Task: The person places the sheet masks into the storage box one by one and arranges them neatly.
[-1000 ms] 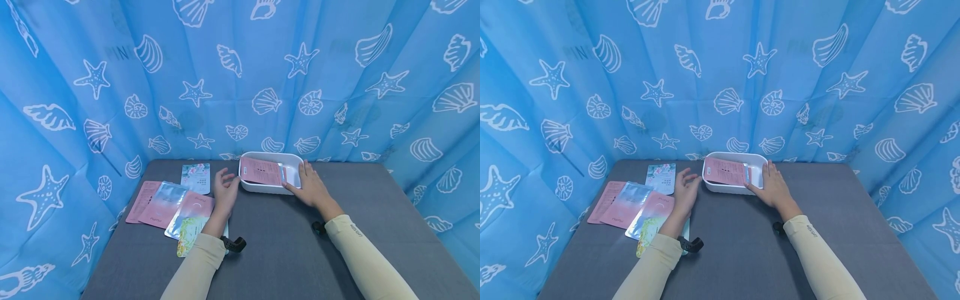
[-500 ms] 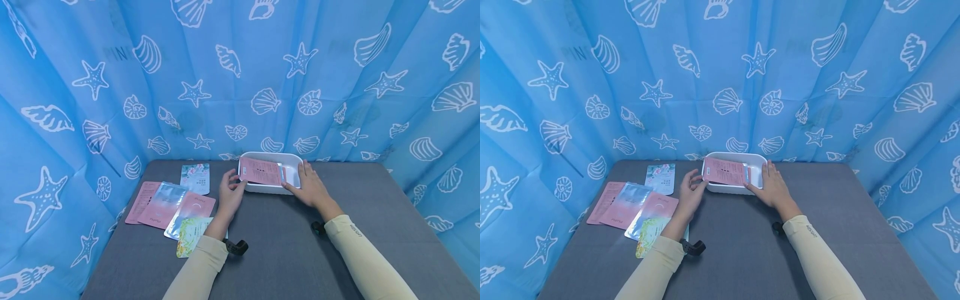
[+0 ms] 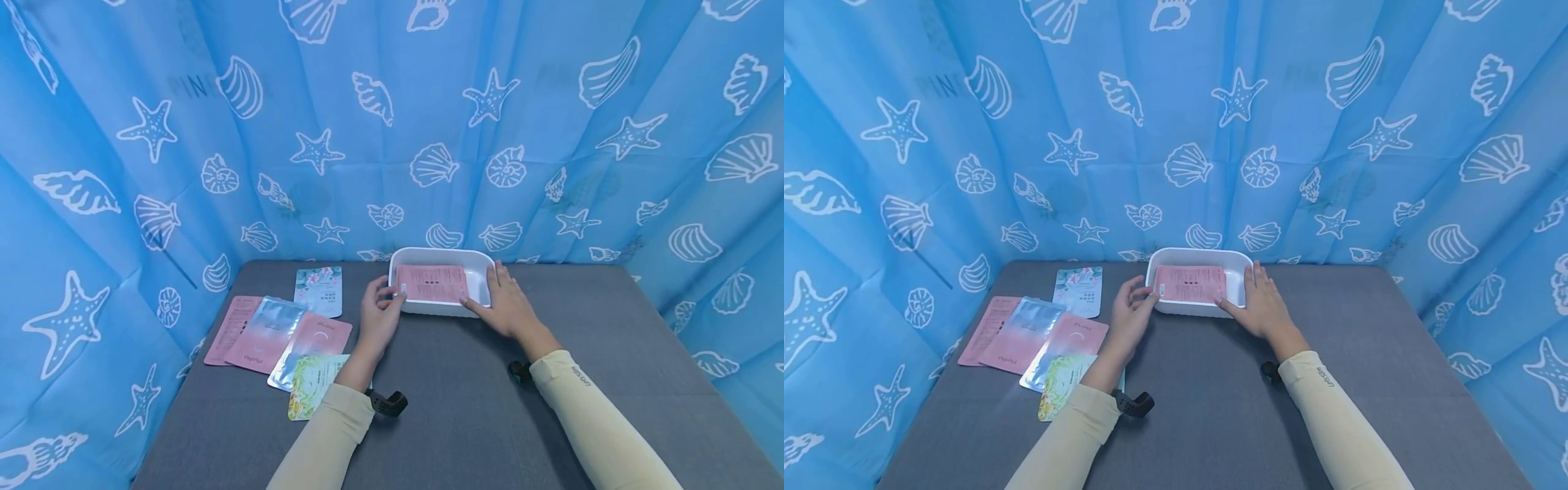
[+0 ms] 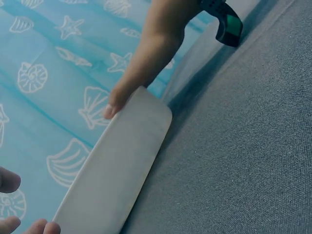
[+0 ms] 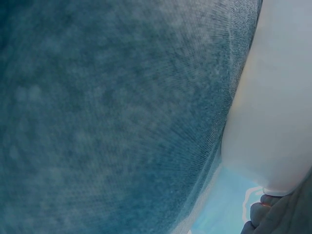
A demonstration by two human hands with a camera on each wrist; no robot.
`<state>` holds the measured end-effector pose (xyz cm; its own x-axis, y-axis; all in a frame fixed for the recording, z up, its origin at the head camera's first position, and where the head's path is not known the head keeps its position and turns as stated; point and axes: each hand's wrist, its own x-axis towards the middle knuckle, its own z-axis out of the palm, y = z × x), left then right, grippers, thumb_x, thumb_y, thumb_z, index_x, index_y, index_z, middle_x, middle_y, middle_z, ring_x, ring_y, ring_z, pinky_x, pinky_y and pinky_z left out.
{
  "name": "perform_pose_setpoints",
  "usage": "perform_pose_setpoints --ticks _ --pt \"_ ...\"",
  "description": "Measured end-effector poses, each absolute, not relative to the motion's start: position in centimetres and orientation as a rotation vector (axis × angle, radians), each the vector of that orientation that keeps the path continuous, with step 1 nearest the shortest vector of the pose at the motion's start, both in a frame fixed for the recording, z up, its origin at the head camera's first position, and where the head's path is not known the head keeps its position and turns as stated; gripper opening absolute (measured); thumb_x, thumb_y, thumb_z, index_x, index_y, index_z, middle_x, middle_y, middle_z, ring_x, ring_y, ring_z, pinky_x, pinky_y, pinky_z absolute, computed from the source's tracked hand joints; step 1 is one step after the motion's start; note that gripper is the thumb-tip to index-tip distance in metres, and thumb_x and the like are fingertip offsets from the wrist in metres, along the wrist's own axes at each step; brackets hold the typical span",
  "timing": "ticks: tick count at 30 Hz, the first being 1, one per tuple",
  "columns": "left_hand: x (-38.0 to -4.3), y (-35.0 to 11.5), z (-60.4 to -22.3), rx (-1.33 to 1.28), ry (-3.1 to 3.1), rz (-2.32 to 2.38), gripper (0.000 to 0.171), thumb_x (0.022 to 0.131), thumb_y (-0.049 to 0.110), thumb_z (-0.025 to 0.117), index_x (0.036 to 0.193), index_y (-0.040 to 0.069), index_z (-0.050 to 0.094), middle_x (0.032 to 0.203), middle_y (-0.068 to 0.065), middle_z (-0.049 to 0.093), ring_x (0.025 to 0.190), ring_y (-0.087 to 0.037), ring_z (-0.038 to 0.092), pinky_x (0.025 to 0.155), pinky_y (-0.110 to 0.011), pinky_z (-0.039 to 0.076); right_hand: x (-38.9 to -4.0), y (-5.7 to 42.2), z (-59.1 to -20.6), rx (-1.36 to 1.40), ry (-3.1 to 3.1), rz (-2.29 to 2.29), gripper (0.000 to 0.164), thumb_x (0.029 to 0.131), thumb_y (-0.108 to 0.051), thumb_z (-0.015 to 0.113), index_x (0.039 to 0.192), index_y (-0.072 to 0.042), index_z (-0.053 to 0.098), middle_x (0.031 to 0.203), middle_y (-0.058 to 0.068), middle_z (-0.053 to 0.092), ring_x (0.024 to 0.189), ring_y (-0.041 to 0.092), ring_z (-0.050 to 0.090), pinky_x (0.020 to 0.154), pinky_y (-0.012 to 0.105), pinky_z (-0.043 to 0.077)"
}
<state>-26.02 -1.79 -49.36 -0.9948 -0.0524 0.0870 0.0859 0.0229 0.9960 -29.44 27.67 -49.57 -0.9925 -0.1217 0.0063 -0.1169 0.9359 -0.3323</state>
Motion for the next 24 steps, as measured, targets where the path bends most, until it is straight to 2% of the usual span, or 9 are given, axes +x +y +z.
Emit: perform_pose_setpoints --ticks 6,13,19,24 --pt "-25.8 -2.8 -49.5 -0.002 -2.168 -2.116 0.05 0.103 0.022 0.068 0.15 0.019 0.052 0.138 -0.016 0.066 0.11 -0.025 0.068 0.087 -0.031 0.053 -29.3 27.6 -49.5 -0.209 3.089 -0.528 0.111 0.101 -0.071 0.05 0.168 0.003 0.002 0.177 0.026 -0.005 0.164 0.048 0.002 0.132 0.062 0.009" --pt "-25.0 -4.5 -48.5 0.037 -2.126 -2.132 0.044 0.102 0.025 0.071 0.143 0.019 0.057 0.132 -0.014 0.068 0.11 -0.026 0.068 0.087 -0.031 0.053 -29.5 27.6 -49.4 -0.199 3.099 -0.524 0.114 0.099 -0.076 0.047 0.168 0.003 0.001 0.177 0.026 -0.005 0.164 0.048 0.002 0.132 0.063 0.009" --pt "-23.6 -6.3 -47.4 0.049 -2.133 -2.104 0.036 0.1 0.025 0.073 0.134 0.017 0.064 0.13 -0.012 0.068 0.11 -0.029 0.068 0.088 -0.032 0.054 -29.4 27.6 -49.5 -0.194 3.094 -0.53 0.112 0.099 -0.075 0.048 0.169 0.001 0.002 0.177 0.026 -0.005 0.163 0.05 0.002 0.131 0.064 0.008" --pt "-22.5 -8.2 -47.2 0.006 -2.279 -1.951 0.03 0.1 0.03 0.074 0.126 0.016 0.069 0.132 -0.01 0.067 0.115 -0.032 0.067 0.091 -0.037 0.056 -29.5 27.7 -49.6 -0.2 3.085 -0.535 0.111 0.1 -0.073 0.049 0.169 0.0 0.001 0.177 0.026 -0.005 0.163 0.05 0.002 0.131 0.064 0.008"
